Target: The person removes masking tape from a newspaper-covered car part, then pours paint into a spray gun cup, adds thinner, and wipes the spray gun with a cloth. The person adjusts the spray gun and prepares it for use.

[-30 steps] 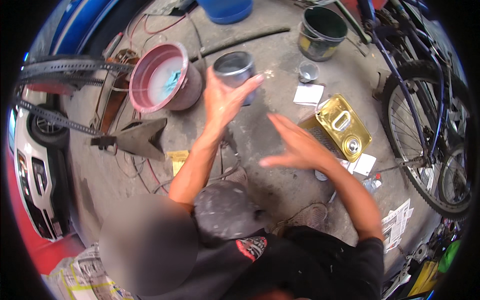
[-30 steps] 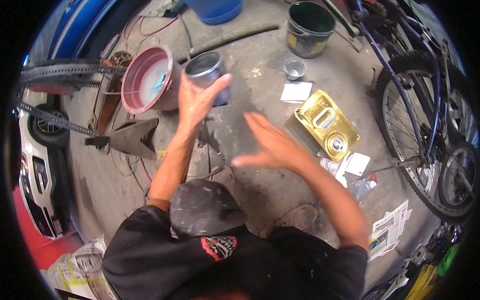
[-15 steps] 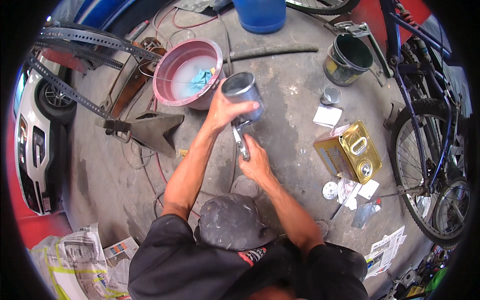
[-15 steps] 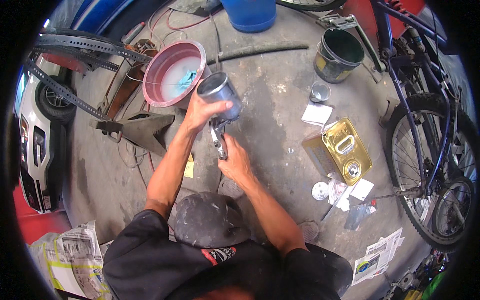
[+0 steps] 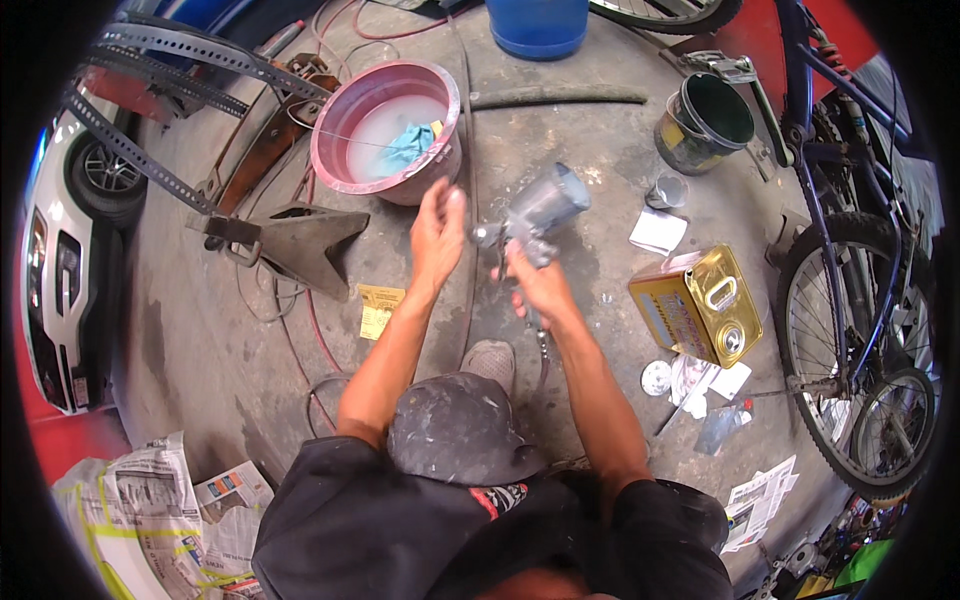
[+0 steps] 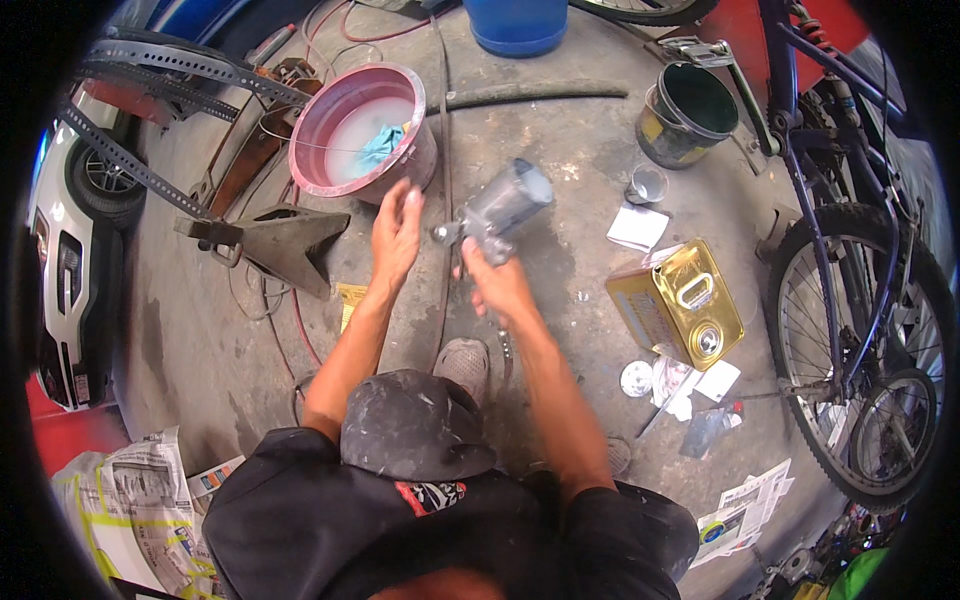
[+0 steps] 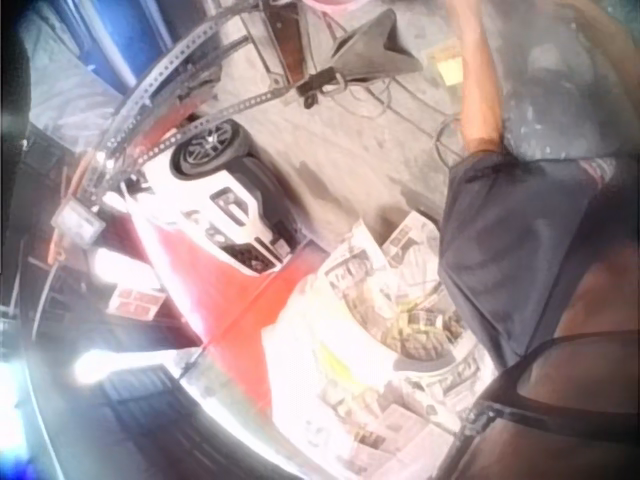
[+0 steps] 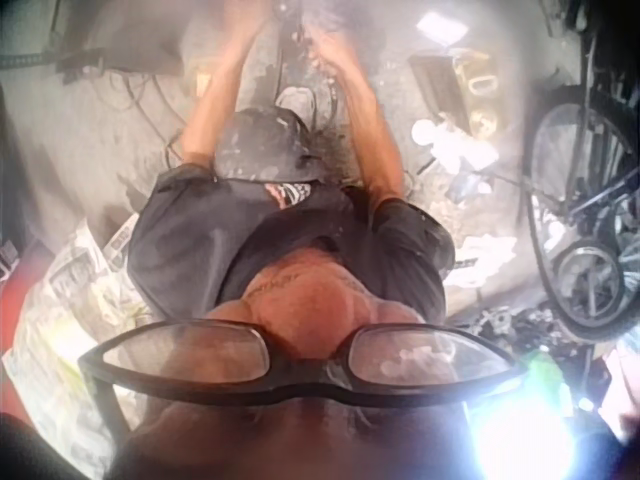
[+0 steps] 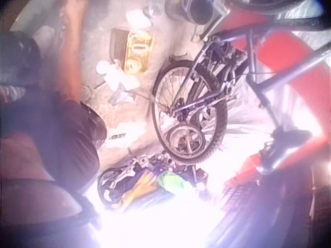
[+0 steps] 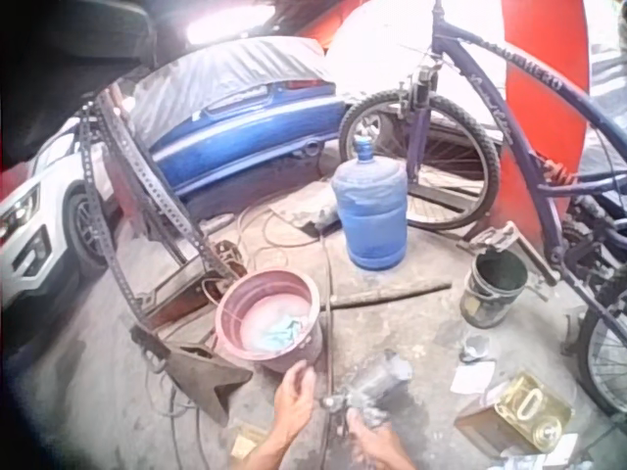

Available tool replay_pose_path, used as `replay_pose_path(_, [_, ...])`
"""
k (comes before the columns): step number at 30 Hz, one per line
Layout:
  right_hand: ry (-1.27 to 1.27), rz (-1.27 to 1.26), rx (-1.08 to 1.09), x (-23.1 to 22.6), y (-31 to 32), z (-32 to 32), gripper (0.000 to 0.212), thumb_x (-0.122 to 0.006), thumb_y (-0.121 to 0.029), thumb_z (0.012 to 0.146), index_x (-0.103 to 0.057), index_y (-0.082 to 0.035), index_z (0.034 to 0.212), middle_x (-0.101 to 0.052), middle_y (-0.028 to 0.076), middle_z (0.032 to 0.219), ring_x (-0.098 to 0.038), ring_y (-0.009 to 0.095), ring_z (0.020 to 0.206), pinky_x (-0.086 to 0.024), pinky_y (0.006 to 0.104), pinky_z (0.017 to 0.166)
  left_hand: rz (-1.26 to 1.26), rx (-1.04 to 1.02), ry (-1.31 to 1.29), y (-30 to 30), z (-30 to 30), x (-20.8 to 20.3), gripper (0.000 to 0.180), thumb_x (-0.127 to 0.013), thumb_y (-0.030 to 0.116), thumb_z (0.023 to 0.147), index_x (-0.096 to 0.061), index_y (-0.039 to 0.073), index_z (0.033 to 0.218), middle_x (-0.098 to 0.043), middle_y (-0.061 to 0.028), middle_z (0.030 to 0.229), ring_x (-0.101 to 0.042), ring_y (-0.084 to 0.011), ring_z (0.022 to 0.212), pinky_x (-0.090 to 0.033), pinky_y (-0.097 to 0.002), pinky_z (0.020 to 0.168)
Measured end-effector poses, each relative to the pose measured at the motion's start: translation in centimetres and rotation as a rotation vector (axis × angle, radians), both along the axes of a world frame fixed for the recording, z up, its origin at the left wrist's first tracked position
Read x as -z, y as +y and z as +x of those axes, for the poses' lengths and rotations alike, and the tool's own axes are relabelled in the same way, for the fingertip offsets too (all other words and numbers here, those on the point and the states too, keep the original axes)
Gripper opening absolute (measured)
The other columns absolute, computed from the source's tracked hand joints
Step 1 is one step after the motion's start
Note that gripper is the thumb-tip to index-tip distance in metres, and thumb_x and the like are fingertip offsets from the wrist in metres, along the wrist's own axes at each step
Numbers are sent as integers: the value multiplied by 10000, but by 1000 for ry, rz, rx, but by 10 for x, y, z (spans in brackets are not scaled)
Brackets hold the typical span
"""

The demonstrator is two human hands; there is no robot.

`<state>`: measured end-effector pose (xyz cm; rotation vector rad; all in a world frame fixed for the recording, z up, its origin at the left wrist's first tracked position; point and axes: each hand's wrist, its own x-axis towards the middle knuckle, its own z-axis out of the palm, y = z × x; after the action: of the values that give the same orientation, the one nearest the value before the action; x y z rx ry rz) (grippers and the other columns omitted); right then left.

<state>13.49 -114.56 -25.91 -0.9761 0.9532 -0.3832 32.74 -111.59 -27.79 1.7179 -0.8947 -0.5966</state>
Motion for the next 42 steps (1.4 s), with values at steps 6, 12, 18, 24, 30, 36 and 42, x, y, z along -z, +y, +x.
replay_pose_path(6, [-423, 381, 142, -5, -45, 3, 688, -461, -683, 1009, -611, -66, 1273, -729, 114, 1049, -464, 90, 487, -393, 239, 413, 63, 181, 553, 72, -65, -9, 307, -672, 227, 1022, -671, 6, 1236, -731, -45, 1038, -661, -100, 908, -529, -256, 811])
replay_pose_path(12, [-832, 498, 211, 11, -42, 10, 632, -458, -666, 1018, -626, -94, 1228, -725, 107, 1049, -493, 105, 510, -417, 269, 426, 159, 208, 388, 61, -36, -32, 254, -696, 166, 1006, -680, -1, 1196, -737, -57, 1031, -690, -115, 931, -563, -276, 821])
replay_pose_path(18, [-845, 575, 309, 14, -39, 24, 562, -502, -627, 1022, -633, -104, 1178, -715, 78, 1040, -476, 111, 515, -408, 279, 424, 276, 270, 504, 75, -64, -45, 240, -777, 167, 944, -713, -24, 1076, -747, -52, 874, -669, -74, 763, -553, -228, 706])
replay_pose_path(24, [-830, 581, 247, 19, -28, 33, 544, -517, -612, 1023, -640, -102, 1170, -716, 92, 1023, -467, 101, 488, -402, 262, 403, 331, 275, -24, 77, -66, -56, 224, -691, 201, 1005, -732, -18, 983, -725, -66, 724, -670, -111, 642, -539, -296, 593])
replay_pose_path(30, [-919, 588, 83, 15, -34, 41, 657, -477, -648, 1019, -623, -49, 1245, -727, 142, 1057, -444, 93, 449, -383, 244, 385, 396, 354, 88, 77, -58, -55, 333, -574, 267, 1077, -700, -6, 934, -666, -28, 700, -626, -115, 623, -522, -287, 614])
replay_pose_path(36, [-1041, 586, 106, 1, -40, 48, 654, -463, -655, 1022, -617, -72, 1277, -725, 131, 1074, -447, 89, 466, -395, 246, 404, 213, 303, 492, 74, -47, -52, 310, -591, 289, 1073, -662, -4, 999, -657, -24, 807, -597, -84, 680, -521, -251, 660])
replay_pose_path(42, [-961, 594, 232, 0, -43, 55, 575, -496, -630, 1023, -632, -100, 1200, -716, 112, 1062, -436, 85, 487, -394, 252, 415, 221, 219, 190, 70, -48, -60, 210, -732, 190, 986, -696, -13, 948, -651, 2, 714, -552, -54, 623, -460, -226, 574])
